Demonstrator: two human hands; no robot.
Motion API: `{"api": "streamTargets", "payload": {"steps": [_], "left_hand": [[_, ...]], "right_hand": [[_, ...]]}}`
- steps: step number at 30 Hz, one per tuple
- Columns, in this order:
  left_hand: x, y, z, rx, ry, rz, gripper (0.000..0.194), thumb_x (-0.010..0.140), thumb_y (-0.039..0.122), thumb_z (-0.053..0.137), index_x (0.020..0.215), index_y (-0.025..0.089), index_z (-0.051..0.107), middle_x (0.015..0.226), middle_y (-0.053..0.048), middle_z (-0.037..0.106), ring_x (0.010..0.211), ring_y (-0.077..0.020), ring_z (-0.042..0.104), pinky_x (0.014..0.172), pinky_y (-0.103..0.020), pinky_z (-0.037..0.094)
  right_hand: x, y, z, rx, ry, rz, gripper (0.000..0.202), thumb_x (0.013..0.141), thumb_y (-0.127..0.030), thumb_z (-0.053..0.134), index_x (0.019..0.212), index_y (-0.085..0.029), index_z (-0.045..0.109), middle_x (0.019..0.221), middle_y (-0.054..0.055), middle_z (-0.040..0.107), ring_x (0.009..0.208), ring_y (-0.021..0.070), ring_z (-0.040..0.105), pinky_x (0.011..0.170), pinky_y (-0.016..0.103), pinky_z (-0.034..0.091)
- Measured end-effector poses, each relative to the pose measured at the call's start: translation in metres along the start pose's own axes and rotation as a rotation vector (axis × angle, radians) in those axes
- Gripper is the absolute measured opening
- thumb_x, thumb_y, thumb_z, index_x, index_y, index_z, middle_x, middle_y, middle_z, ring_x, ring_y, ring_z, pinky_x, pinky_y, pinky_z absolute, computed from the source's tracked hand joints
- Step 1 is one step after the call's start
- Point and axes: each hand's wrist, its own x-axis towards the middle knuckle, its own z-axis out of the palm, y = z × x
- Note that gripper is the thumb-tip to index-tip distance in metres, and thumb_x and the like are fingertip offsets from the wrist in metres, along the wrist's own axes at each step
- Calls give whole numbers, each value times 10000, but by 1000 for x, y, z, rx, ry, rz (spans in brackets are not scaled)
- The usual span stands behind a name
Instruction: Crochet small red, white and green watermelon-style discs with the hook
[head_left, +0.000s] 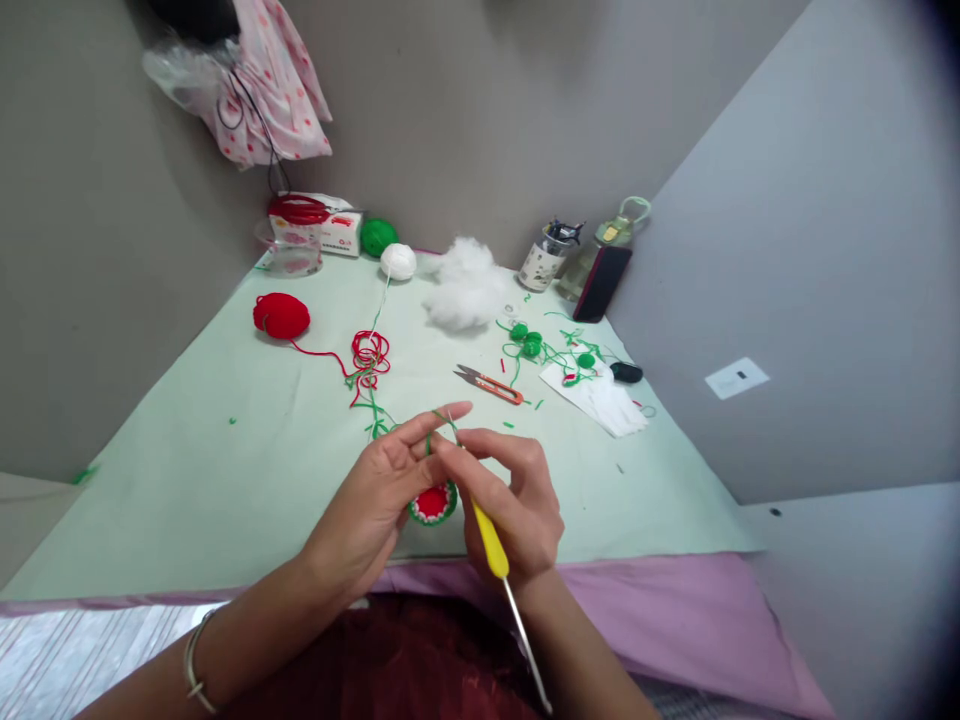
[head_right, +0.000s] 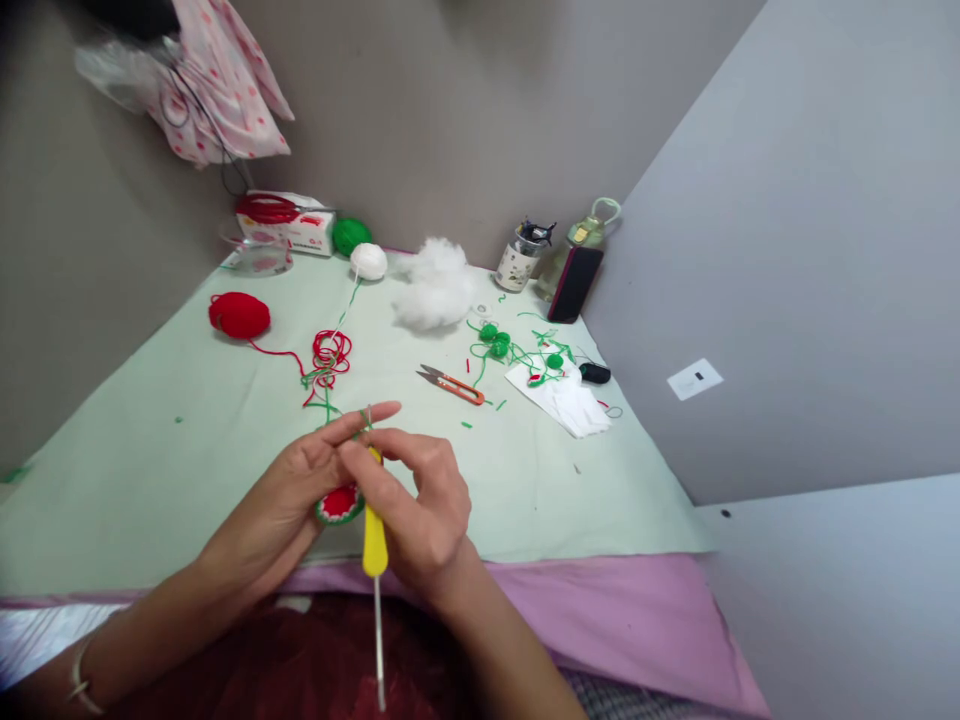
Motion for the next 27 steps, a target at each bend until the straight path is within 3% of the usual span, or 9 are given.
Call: {"api": "streamTargets", "payload": {"steps": [4,7,10,13,17,19,21,24,27], "left_hand": [[0,-1,1,-30,-15,-31,379,786,306,921,1150,262,827,980,-14,769,875,-107,661,801,-162,518],[2,-2,2,-38,29,44,171,788,273,914,938,232,844,891,9,758,847,-92,652,786,-135,517],[5,7,2,-48,93,86,124,776,245,915,816,187,813,821,10,745,791,-86,649,724,-121,520],[11,37,4,-65,151,143,94,799,125,870,792,162,783,782,16,728,690,-73,634,622,-129,511],[21,92,9,-103,128,321,206,981,31,641,843,141,749,765,11,708,649,-61,631,578,-146,513],[25,115,14,-125,64,360,274,1046,41,535,867,117,728,732,1,685,612,-54,608,536,-144,494],[28,131,18,-149,13,382,322,1080,68,476,854,116,700,729,-5,673,593,-50,600,499,-142,471],[33,144,24,-147,-21,389,373,1103,103,432,819,124,672,722,-5,666,560,-47,590,473,-142,469],[38,148,23,-146,-33,365,377,1103,103,429,822,109,681,698,-5,668,552,-54,613,463,-144,498]], "right_hand": [[4,-2,2,237,7,169,370,970,-76,647,1228,-316,761,1083,48,731,952,176,716,795,333,622],[11,-6,0,379,4,340,263,998,-133,630,1118,-307,787,1000,30,720,919,163,703,763,304,600],[22,0,-8,389,-85,384,198,1002,-198,653,1097,-310,785,942,12,712,872,150,678,753,285,576],[38,29,-19,316,-365,319,254,999,-268,671,1249,-291,707,1058,29,746,886,164,711,841,328,591],[55,89,-22,-364,-732,405,261,1038,-280,580,1283,-218,643,1245,125,688,1121,236,665,972,381,540],[56,116,-18,-448,-789,443,199,975,-203,647,1165,-151,676,1211,193,676,1161,317,627,958,430,517],[53,133,-13,-448,-812,454,104,958,-196,653,1044,-147,685,1170,203,667,1146,330,609,949,425,498],[51,144,-9,-381,-801,472,137,1005,-193,542,947,-159,662,1079,175,658,1058,290,607,914,391,474],[59,143,-9,-254,-760,519,219,1036,-224,453,912,-171,626,902,94,627,843,218,589,812,347,460]]}}
